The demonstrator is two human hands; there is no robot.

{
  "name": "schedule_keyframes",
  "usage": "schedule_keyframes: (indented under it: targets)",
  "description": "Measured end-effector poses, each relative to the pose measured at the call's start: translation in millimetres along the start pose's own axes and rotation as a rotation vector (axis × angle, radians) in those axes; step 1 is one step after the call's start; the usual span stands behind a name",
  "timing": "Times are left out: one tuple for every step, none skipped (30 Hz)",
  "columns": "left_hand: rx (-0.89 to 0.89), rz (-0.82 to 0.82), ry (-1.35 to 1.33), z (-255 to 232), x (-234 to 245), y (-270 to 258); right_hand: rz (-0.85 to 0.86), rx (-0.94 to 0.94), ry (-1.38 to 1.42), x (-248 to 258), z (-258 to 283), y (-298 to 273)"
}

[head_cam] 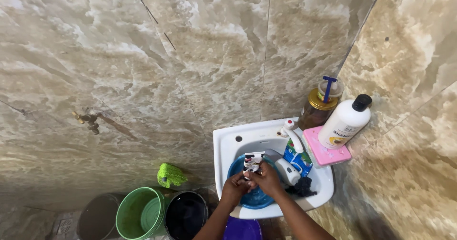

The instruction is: Washing and rinsing various small plastic and metal parts of a personal care device in a bathroom sink.

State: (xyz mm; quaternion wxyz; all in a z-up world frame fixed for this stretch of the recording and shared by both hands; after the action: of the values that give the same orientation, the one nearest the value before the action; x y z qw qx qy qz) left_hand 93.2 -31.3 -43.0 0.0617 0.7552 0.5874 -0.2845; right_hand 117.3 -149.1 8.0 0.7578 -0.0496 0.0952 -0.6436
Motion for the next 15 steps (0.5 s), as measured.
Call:
schedule_keyframes:
  targets:
    - [-0.002,-0.001,-0.001,0.1,0.3,1.4,0.001,0.001,-0.001,1.9,-3.5,2.6]
    - [0.046,-0.052,0.046,5.5,5.8,1.9,-0.001,0.011,-0.030,4.0,-6.3,5.0]
    - [0.093,-0.103,0.093,10.7,11.5,1.8,-0.003,0.021,-0.059,5.9,-9.2,7.6]
    - [0.090,-0.109,0.091,9.0,10.3,-1.8,0.004,0.021,-0.060,5.6,-2.9,8.4]
    - [-0.016,-0.135,0.262,-4.2,10.4,-5.4,-0.001,0.035,-0.086,6.2,5.0,9.2]
    - [-0.123,-0.162,0.432,-17.6,8.3,-10.1,-0.005,0.049,-0.113,6.7,13.2,10.3]
    - [-0.125,-0.171,0.429,-34.0,-3.0,-21.2,0.004,0.048,-0.115,8.6,13.2,17.6]
    - [-0.109,-0.228,0.731,-51.5,-12.8,-32.4,-0.035,0.060,-0.154,15.9,15.0,25.0]
    - [-0.087,-0.284,1.032,-69.4,-23.4,-43.9,-0.074,0.073,-0.194,23.1,16.9,32.3]
    - [-0.089,-0.296,1.028,-64.0,-18.6,-47.9,-0.062,0.074,-0.197,26.9,17.8,42.5]
    - [-0.246,-0.227,1.110,-67.3,-29.5,-52.1,-0.107,0.132,-0.261,35.4,25.0,51.7]
    - [-0.402,-0.153,1.190,-68.7,-40.8,-59.3,-0.154,0.189,-0.322,43.2,31.8,59.7]
    - [-0.401,-0.163,1.190,-67.5,-40.9,-64.2,-0.146,0.190,-0.322,42.9,34.9,71.8]
    - [-0.341,-0.145,1.219,-60.8,-40.3,-66.5,-0.164,0.212,-0.369,44.3,40.7,83.1]
    - [-0.279,-0.128,1.246,-53.9,-39.7,-69.1,-0.183,0.234,-0.415,45.5,46.5,94.4]
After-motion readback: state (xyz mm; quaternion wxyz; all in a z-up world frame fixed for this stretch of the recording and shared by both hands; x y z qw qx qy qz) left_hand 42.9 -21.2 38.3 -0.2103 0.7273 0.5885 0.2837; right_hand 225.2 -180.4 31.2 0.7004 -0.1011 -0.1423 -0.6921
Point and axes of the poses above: each hand's wrist, its own y-axis towards the middle knuckle, its own x-axis out of the back of the hand, z = x × y, the point moved 10 cm from there along y, towards the middle knuckle, and after that the axes turned 7 degrees about -y, right-handed, at the moved point
